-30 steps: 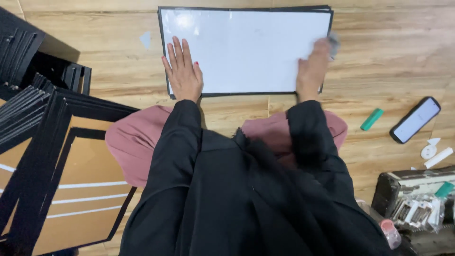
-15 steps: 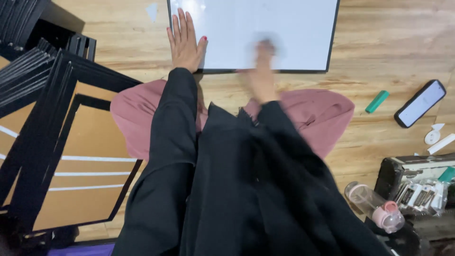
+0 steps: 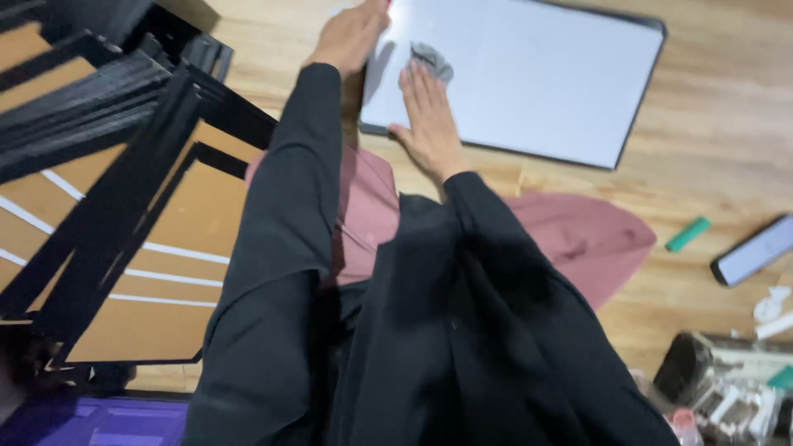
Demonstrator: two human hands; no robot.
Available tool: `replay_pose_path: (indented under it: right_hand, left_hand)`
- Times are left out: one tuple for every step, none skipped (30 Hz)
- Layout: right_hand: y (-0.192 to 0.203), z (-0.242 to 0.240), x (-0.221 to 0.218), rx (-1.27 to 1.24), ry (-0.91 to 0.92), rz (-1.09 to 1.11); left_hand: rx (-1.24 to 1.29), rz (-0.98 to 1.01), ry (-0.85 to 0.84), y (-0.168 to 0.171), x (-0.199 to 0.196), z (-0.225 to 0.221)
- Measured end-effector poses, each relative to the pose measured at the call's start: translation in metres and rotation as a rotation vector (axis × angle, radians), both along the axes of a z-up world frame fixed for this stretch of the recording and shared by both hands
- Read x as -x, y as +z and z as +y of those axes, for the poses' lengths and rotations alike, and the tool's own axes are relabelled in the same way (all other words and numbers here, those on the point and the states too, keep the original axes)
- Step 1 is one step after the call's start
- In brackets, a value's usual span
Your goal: Manually assembling folder covers by inserting white paper sheets and smoothing them out.
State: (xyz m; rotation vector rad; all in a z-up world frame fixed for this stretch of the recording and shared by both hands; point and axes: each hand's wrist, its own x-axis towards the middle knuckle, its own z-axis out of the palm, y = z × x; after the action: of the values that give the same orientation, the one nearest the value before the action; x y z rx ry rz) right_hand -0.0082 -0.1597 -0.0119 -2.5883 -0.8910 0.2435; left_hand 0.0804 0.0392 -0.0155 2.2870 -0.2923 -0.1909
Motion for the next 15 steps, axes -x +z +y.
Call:
replay_pose_path:
  right_hand:
    - [-0.006,0.002,-0.021,-0.003,0.012,-0.002]
    - [-0.012,0.005,-0.043,0.039,0.045,-0.02]
    - [-0.018,0.01,-0.064,0.08,0.082,-0.039]
    - [-0.014,0.015,-0.076,0.075,0.097,-0.041]
    - [-0.01,0.019,-0.086,0.077,0.073,-0.067]
    - [-0.007,0.022,-0.097,0.079,0.048,-0.093]
    - [-0.006,0.026,-0.098,0.078,0.056,-0.087]
    - [-0.006,0.03,-0.099,0.06,0.042,-0.11]
    - [-0.006,0.033,-0.097,0.041,0.025,-0.131]
    - [-0.006,0.036,-0.093,0.039,0.031,-0.121]
    - [-0.006,0.036,-0.083,-0.026,0.144,-0.078]
    - [-0.006,0.036,-0.073,-0.094,0.256,-0.035]
    - [-0.007,0.038,-0.053,-0.094,0.26,-0.033]
    - [-0.007,0.04,-0.031,-0.104,0.263,-0.051]
    - [-0.005,0.041,-0.01,-0.113,0.261,-0.073]
  left_hand:
    - [-0.003,-0.002,0.012,0.012,-0.004,0.0]
    - [0.056,0.124,0.037,0.023,-0.007,0.001]
    - [0.115,0.249,0.064,0.034,-0.011,0.002]
    - [0.112,0.246,0.08,0.041,-0.012,0.005]
    - [0.066,0.233,0.067,0.047,-0.013,0.005]
    - [0.02,0.221,0.054,0.054,-0.014,0.005]
    - [0.02,0.228,0.061,0.054,-0.018,0.007]
    - [0.002,0.197,0.055,0.055,-0.022,0.009]
    - [-0.016,0.17,0.048,0.054,-0.023,0.01]
    - [-0.017,0.179,0.054,0.05,-0.023,0.012]
    - [-0.018,0.178,0.078,0.044,-0.018,0.011]
    - [-0.02,0.177,0.103,0.039,-0.012,0.009]
    - [-0.02,0.178,0.107,0.035,-0.012,0.01]
    - [-0.028,0.15,0.145,0.033,-0.011,0.01]
    - [-0.036,0.118,0.178,0.032,-0.011,0.009]
